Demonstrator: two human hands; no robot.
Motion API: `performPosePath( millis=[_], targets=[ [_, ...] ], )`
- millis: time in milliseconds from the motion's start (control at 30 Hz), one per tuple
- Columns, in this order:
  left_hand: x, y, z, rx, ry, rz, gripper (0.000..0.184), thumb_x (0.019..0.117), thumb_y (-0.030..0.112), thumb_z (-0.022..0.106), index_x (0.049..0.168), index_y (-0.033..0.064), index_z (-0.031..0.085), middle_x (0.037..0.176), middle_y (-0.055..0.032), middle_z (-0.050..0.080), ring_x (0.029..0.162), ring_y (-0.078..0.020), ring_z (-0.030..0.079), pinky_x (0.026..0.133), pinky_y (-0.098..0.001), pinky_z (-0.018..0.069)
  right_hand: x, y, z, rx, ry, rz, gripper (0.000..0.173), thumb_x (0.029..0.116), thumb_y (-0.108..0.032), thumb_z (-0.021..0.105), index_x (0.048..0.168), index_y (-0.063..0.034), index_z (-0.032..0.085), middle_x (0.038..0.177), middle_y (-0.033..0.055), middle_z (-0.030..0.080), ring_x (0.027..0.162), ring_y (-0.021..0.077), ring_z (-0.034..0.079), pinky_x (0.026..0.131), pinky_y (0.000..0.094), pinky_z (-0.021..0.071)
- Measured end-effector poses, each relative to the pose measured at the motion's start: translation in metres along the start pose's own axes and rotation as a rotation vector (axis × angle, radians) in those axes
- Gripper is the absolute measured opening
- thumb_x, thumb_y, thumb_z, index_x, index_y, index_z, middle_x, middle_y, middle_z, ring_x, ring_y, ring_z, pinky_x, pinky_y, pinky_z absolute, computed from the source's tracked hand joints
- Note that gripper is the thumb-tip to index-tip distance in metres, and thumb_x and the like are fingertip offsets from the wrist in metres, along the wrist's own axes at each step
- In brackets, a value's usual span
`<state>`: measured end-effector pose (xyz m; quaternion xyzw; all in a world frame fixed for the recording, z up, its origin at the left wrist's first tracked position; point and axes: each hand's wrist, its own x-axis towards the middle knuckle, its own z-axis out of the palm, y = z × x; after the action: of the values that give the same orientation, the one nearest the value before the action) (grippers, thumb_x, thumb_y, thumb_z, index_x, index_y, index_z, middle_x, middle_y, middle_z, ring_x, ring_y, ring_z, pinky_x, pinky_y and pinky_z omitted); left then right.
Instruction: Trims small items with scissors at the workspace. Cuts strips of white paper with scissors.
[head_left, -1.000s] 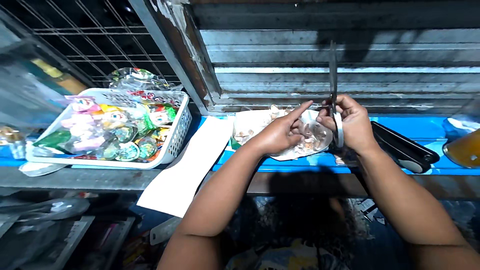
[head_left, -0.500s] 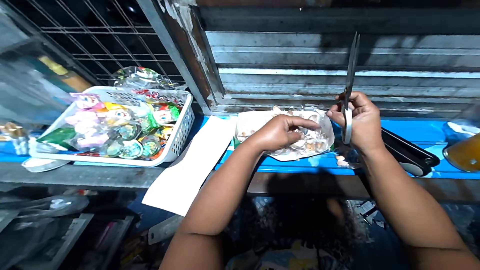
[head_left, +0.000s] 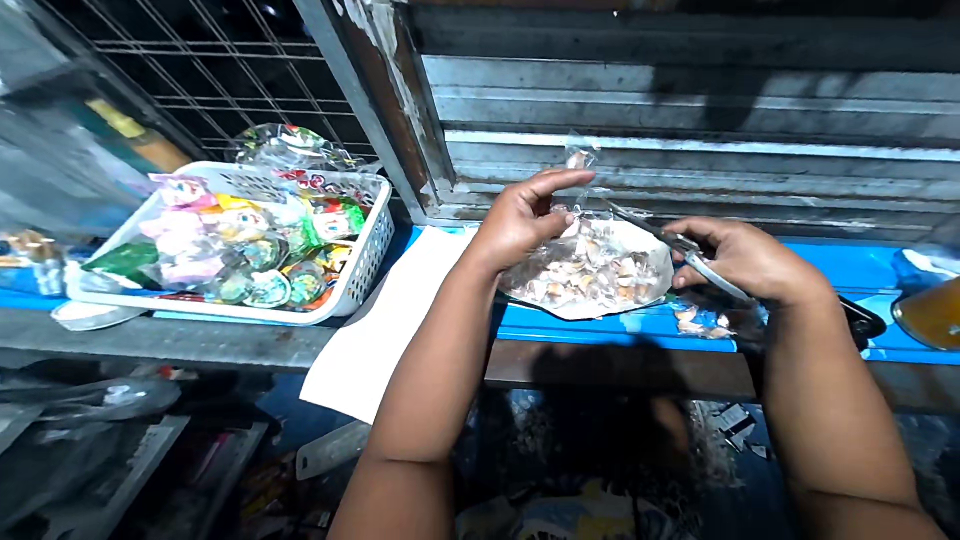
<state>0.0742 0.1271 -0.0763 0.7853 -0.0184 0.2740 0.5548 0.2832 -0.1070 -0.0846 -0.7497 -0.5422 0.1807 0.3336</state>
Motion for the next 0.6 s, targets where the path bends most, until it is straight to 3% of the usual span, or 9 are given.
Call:
performPosePath(
  millis=[233,333,500,600],
  targets=[
    [-0.001,-0.006,0.007,0.010,-0.126,-0.003,0.049,0.0887,-0.011,0.063,0.136,0.0003,0.062,0.142,-0.0093,0.057,0.107,-0.0046,0.063,0.090,-0.0207,0.0537,0.001,-0.004,0.005,-0.041,-0.014,-0.023,0.057,0.0725,-0.029,0.091,0.124,-0.0162,0.070,0.095,-0.0019,0.071,0.077,0.0046,0.064,0.071,0.0279,0.0550],
    [-0.001,-0.034,0.000,-0.016,-0.206,0.093,0.053,0.0900,-0.005,0.068,0.141,-0.0027,0.056,0.145,-0.0141,0.056,0.114,-0.0119,0.065,0.096,-0.0255,0.0561,0.001,-0.003,0.008,-0.035,-0.006,-0.052,0.059,0.0724,-0.028,0.092,0.125,-0.0151,0.070,0.098,-0.0019,0.071,0.079,0.0043,0.063,0.072,0.0275,0.0545],
    [-0.002,-0.002,0.017,0.075,-0.189,-0.019,0.050,0.0882,-0.011,0.064,0.136,0.0037,0.063,0.139,-0.0089,0.059,0.092,-0.0017,0.062,0.079,-0.0172,0.0520,0.002,-0.002,0.010,-0.055,0.007,-0.105,0.060,0.0717,-0.033,0.091,0.125,-0.0137,0.071,0.105,-0.0019,0.071,0.086,0.0033,0.063,0.077,0.0262,0.0538],
    [-0.001,-0.004,0.017,0.081,-0.203,-0.011,0.050,0.0885,-0.010,0.064,0.136,0.0042,0.063,0.140,-0.0088,0.059,0.094,-0.0022,0.062,0.080,-0.0176,0.0525,0.002,-0.001,0.010,-0.070,0.013,-0.120,0.060,0.0717,-0.037,0.090,0.124,-0.0139,0.072,0.105,-0.0027,0.071,0.085,0.0023,0.062,0.076,0.0253,0.0535]
  ],
)
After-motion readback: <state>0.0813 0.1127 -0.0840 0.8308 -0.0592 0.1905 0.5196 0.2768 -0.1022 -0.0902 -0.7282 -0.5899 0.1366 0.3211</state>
